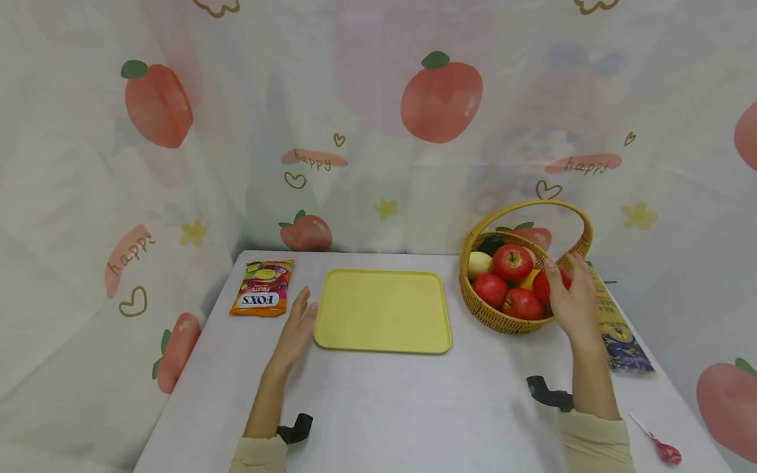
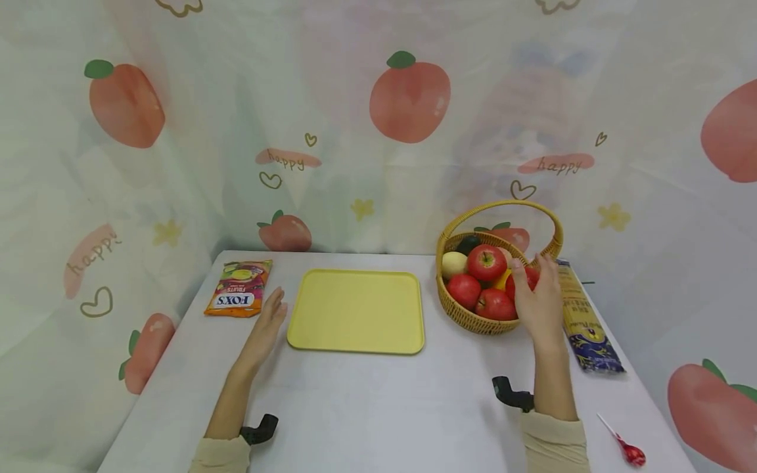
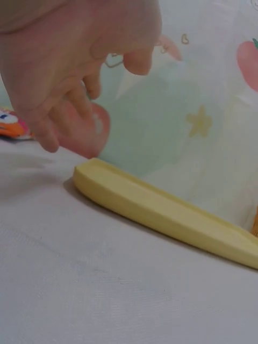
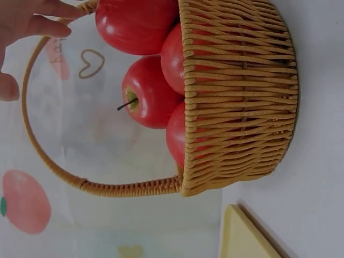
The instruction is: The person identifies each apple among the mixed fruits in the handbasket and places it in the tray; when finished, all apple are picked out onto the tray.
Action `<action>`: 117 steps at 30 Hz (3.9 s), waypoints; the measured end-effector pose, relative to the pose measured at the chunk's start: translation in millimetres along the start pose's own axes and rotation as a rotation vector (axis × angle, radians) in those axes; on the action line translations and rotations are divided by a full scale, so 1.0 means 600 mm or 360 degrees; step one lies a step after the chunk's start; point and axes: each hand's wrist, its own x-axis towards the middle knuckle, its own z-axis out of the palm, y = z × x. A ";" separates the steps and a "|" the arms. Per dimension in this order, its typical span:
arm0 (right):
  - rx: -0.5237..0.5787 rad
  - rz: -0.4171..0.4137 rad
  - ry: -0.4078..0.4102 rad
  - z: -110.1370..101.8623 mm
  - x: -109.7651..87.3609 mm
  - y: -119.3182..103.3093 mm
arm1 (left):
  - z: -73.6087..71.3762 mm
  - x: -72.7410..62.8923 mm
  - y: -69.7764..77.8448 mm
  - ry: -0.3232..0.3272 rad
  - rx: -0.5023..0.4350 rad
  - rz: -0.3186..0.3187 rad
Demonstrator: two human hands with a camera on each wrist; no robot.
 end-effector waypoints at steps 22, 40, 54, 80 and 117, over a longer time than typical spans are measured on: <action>0.0426 0.0794 0.0153 -0.015 0.016 0.056 | 0.014 -0.006 -0.018 0.0097 -0.0583 -0.0214; 0.0274 0.0918 0.0260 -0.004 0.024 0.071 | 0.034 0.004 -0.042 0.0201 -0.0572 -0.0190; 0.0741 0.0991 0.0353 0.001 0.025 0.064 | 0.037 0.004 -0.044 0.0270 -0.0492 -0.0178; 0.0742 0.0927 0.0395 0.001 0.019 0.012 | 0.036 0.002 -0.043 0.0286 -0.0558 -0.0171; 0.0435 0.0329 0.0080 0.092 -0.043 -0.117 | 0.039 0.002 -0.044 0.0347 -0.0600 -0.0162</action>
